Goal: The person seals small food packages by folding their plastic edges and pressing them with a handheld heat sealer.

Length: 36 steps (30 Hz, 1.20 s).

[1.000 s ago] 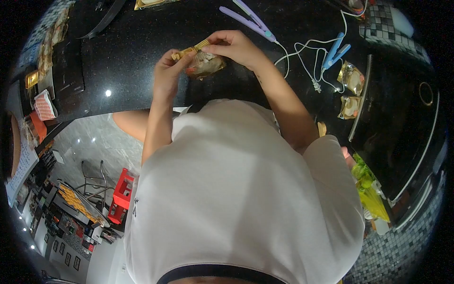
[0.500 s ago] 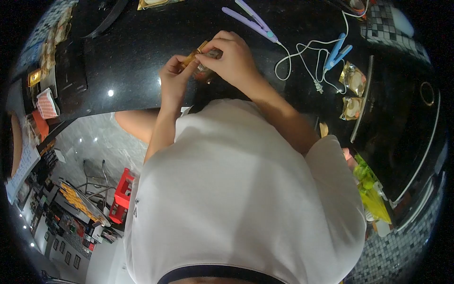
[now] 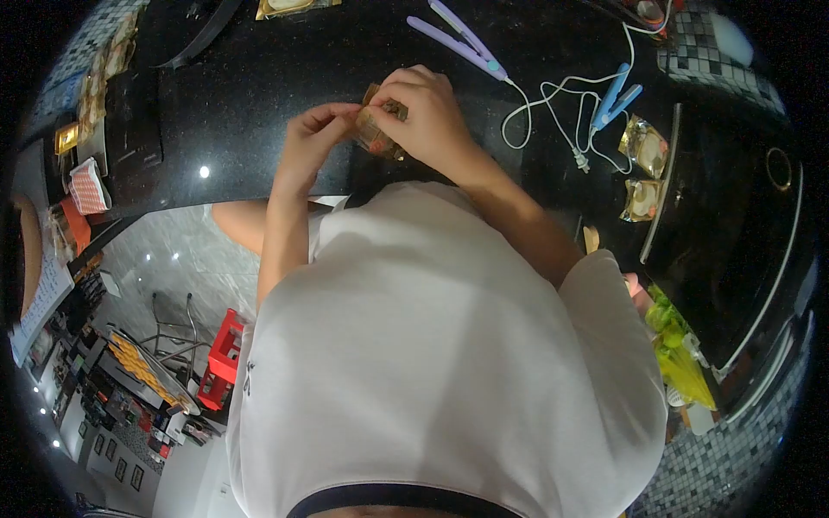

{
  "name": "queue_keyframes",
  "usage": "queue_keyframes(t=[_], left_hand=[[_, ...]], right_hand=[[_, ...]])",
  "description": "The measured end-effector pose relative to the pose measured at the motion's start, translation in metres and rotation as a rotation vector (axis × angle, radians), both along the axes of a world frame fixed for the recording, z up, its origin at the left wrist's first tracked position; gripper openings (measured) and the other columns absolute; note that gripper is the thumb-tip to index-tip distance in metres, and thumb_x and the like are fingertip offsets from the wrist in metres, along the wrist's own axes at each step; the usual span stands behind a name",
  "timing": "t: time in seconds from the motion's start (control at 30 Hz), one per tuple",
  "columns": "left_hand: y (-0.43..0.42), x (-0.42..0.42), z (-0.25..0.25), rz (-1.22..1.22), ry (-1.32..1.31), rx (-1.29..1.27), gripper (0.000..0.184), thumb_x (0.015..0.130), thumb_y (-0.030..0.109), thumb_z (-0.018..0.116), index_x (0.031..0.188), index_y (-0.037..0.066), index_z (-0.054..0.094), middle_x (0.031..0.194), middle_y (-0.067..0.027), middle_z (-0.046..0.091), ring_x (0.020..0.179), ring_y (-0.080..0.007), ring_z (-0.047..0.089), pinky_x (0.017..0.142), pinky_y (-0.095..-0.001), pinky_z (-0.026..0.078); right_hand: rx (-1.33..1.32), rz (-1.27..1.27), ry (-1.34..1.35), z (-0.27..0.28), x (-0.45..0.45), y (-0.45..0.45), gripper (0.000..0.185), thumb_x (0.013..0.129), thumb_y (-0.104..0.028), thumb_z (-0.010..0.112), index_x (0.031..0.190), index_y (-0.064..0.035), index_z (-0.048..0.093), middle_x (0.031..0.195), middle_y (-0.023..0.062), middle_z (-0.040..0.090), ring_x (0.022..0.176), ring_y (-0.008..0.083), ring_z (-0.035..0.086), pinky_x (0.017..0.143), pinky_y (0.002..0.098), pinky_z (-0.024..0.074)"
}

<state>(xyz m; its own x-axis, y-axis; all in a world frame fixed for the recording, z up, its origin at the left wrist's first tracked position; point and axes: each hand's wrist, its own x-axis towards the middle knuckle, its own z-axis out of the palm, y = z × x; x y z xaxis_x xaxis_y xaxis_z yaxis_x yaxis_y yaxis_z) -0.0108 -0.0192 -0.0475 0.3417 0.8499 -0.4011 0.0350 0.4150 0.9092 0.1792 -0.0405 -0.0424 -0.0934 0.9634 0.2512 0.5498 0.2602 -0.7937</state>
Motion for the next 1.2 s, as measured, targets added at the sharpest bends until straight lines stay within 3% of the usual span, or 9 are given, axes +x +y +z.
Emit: queue_keyframes(t=[0.43, 0.53, 0.63, 0.9, 1.2], left_hand=[[0.002, -0.006, -0.002, 0.030, -0.011, -0.071, 0.017, 0.089, 0.014, 0.061, 0.097, -0.001, 0.064, 0.088, -0.0055, 0.066, 0.081, -0.0104, 0.062, 0.071, -0.0216, 0.050], [0.002, -0.007, -0.004, 0.060, -0.019, -0.075, 0.017, 0.089, 0.014, 0.061, 0.098, 0.000, 0.064, 0.089, -0.0054, 0.066, 0.081, -0.0106, 0.062, 0.071, -0.0217, 0.050], [0.002, -0.004, 0.002, 0.046, -0.027, -0.038, 0.017, 0.088, 0.013, 0.062, 0.099, 0.000, 0.064, 0.088, -0.0049, 0.066, 0.081, -0.0098, 0.062, 0.070, -0.0216, 0.050], [0.006, 0.002, -0.003, 0.036, 0.144, 0.120, 0.013, 0.086, 0.012, 0.065, 0.091, 0.000, 0.068, 0.078, -0.0035, 0.067, 0.072, -0.0072, 0.062, 0.065, -0.0201, 0.050], [0.004, 0.003, -0.001, 0.062, 0.153, 0.066, 0.013, 0.086, 0.011, 0.062, 0.092, 0.000, 0.066, 0.080, -0.0034, 0.067, 0.074, -0.0081, 0.062, 0.064, -0.0204, 0.049]], right_hand=[[0.001, 0.008, -0.012, 0.005, 0.002, -0.006, 0.008, 0.072, -0.013, 0.069, 0.077, -0.0085, 0.065, 0.082, 0.0008, 0.063, 0.085, 0.0219, 0.057, 0.077, 0.0379, 0.0385], [-0.036, 0.040, -0.016, 0.007, 0.005, -0.007, 0.010, 0.074, -0.011, 0.070, 0.080, -0.0043, 0.065, 0.086, 0.0041, 0.064, 0.084, 0.0219, 0.058, 0.079, 0.0328, 0.0415], [0.037, 0.009, 0.013, 0.003, 0.001, -0.006, 0.009, 0.073, -0.013, 0.069, 0.077, -0.0076, 0.064, 0.081, 0.0026, 0.063, 0.079, 0.0241, 0.057, 0.074, 0.0376, 0.0395], [0.022, 0.005, 0.021, 0.007, 0.000, -0.007, 0.010, 0.072, -0.013, 0.069, 0.076, -0.0072, 0.062, 0.079, 0.0031, 0.062, 0.078, 0.0244, 0.057, 0.073, 0.0376, 0.0394], [0.030, 0.004, 0.030, 0.006, 0.000, -0.008, 0.010, 0.072, -0.013, 0.070, 0.076, -0.0072, 0.063, 0.079, 0.0027, 0.062, 0.078, 0.0238, 0.058, 0.073, 0.0360, 0.0402]])
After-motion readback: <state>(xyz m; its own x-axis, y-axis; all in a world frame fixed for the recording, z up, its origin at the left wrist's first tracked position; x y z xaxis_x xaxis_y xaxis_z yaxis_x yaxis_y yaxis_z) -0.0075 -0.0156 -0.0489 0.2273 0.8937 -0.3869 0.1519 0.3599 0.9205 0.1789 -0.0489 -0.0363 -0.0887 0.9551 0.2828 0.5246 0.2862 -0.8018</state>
